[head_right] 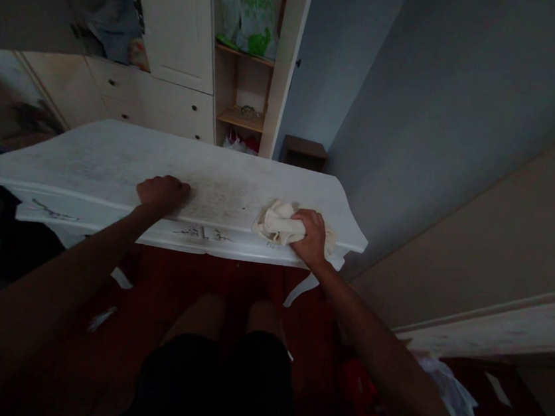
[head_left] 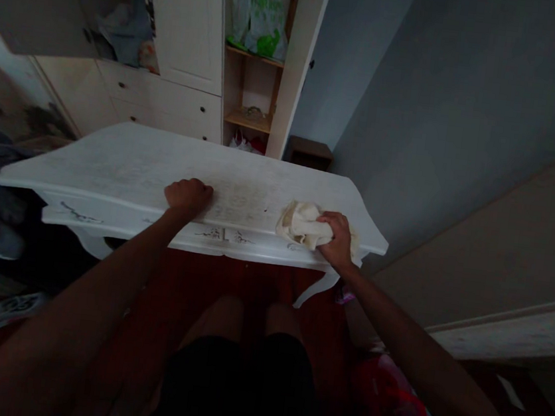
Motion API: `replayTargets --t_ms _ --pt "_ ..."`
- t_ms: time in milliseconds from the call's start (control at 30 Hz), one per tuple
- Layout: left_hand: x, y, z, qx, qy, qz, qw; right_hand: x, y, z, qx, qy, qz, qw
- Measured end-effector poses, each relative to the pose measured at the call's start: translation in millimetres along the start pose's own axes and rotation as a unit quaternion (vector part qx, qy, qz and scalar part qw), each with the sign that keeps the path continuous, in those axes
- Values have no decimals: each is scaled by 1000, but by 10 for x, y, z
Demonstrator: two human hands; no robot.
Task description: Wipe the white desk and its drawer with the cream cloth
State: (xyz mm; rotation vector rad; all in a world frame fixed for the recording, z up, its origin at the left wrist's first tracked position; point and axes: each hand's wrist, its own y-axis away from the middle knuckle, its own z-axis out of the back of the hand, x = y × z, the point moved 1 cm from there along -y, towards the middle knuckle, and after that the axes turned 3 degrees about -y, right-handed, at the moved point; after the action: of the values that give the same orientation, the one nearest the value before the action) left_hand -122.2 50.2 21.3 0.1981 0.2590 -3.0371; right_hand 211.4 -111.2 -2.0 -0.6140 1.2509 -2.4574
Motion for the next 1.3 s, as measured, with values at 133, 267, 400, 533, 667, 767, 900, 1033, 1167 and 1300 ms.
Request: replayTargets --t_ms 133,267,400,533,667,767,900,1033,1167,1300 --pt "17 39 -25 -18 0 -7 1000 596 357 -192 41 17 83 996" --pt "33 73 -30 -16 8 -3 1000 808 628 -555 79 14 166 983" --pt "26 89 -21 -28 10 -12 999 714 758 -874 97 20 199 975" --pt "22 102 -7 -29 2 -9 1000 683 777 -1134 142 19 178 973" --pt "21 100 -3 -26 6 -13 1000 825 708 -1361 156 24 157 975" --pt "22 92 -7 -27 7 -2 1000 914 677 -1461 174 2 144 974" --pt "20 98 0 -25 13 1 1000 831 789 -1406 195 -29 118 973" --pt "24 110 4 -24 25 3 999 597 989 -1164 174 -3 105 979" --pt "31 97 -9 -27 24 4 999 452 1068 -904 187 47 128 973" --pt "34 75 -15 -26 19 6 999 387 1085 -706 217 56 153 962"
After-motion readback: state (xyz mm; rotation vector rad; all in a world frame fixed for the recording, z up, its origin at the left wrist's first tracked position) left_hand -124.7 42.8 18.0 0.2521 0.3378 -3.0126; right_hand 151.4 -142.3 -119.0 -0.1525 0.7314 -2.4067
